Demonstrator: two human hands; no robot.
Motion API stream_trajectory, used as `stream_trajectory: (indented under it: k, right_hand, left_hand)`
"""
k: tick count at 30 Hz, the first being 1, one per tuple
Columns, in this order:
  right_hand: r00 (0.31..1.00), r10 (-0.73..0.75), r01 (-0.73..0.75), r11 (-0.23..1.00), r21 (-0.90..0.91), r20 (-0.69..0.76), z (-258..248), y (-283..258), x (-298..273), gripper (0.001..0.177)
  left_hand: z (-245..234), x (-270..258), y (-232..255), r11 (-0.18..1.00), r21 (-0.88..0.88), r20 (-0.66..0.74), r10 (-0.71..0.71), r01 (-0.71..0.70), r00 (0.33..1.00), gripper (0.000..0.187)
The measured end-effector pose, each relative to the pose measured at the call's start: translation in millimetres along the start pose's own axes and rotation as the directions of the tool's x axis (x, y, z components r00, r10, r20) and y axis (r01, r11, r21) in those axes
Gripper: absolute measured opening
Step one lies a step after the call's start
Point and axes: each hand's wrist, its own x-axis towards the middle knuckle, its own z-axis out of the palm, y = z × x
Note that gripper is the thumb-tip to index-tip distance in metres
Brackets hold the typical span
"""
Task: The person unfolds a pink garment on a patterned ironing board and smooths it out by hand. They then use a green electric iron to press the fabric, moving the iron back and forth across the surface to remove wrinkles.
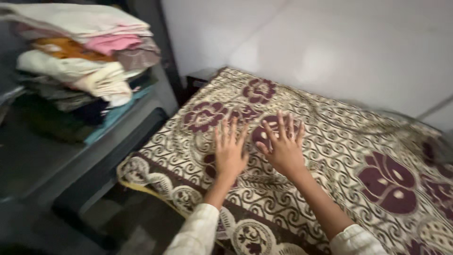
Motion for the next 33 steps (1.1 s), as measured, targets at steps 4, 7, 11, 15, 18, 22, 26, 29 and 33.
stream_trajectory:
  k: [4,7,11,15,18,22,26,29,33]
  right_hand:
    - [0.994,-0.108,0.109,0.994,0.026,-0.025,4,-47,33,0.073]
    - [0.990,-0.142,0.142,0.990,0.006,0.014,15,-62,39,0.075]
    - [0.964,-0.092,0.109,0.993,-0.055,0.249,33,-49,30,0.076]
    - [0.966,-0.255,0.240,0.950,-0.198,-0.049,52,-16,10,0.071]
    - [0.797,0.154,-0.093,0.987,-0.134,0.584,56,4,0,0.076]
    - [0.798,0.148,-0.103,0.989,-0.109,0.584,60,21,-8,0.081]
    - [0.795,0.114,-0.095,0.993,-0.062,0.596,67,34,-5,0.080]
    - [0.791,0.115,-0.178,0.983,0.046,0.601,69,31,-3,0.078]
    - [0.804,0.111,-0.376,0.856,0.355,0.584,58,24,4,0.082]
  left_hand:
    - [-51,15,-89,0.986,0.134,-0.209,-0.073,0.103,0.975,0.090]
    - [-99,48,-149,0.965,0.196,-0.374,-0.092,0.175,0.923,0.083]
    - [-163,89,-220,0.953,0.207,-0.599,-0.057,0.223,0.799,0.069]
    - [-186,122,-287,0.946,0.166,-0.681,-0.094,0.278,0.726,0.052]
    - [-179,141,-321,0.929,0.058,-0.604,-0.259,0.365,0.754,0.036]
    - [-197,157,-320,0.853,-0.152,-0.509,-0.501,0.500,0.700,0.022]
    - [-222,172,-270,0.889,-0.254,-0.715,-0.437,0.380,0.545,0.022]
    - [-210,174,-202,0.976,-0.216,-0.822,-0.162,-0.036,0.546,0.032]
    - [-165,171,-80,0.983,-0.147,-0.560,0.007,-0.107,0.828,0.017]
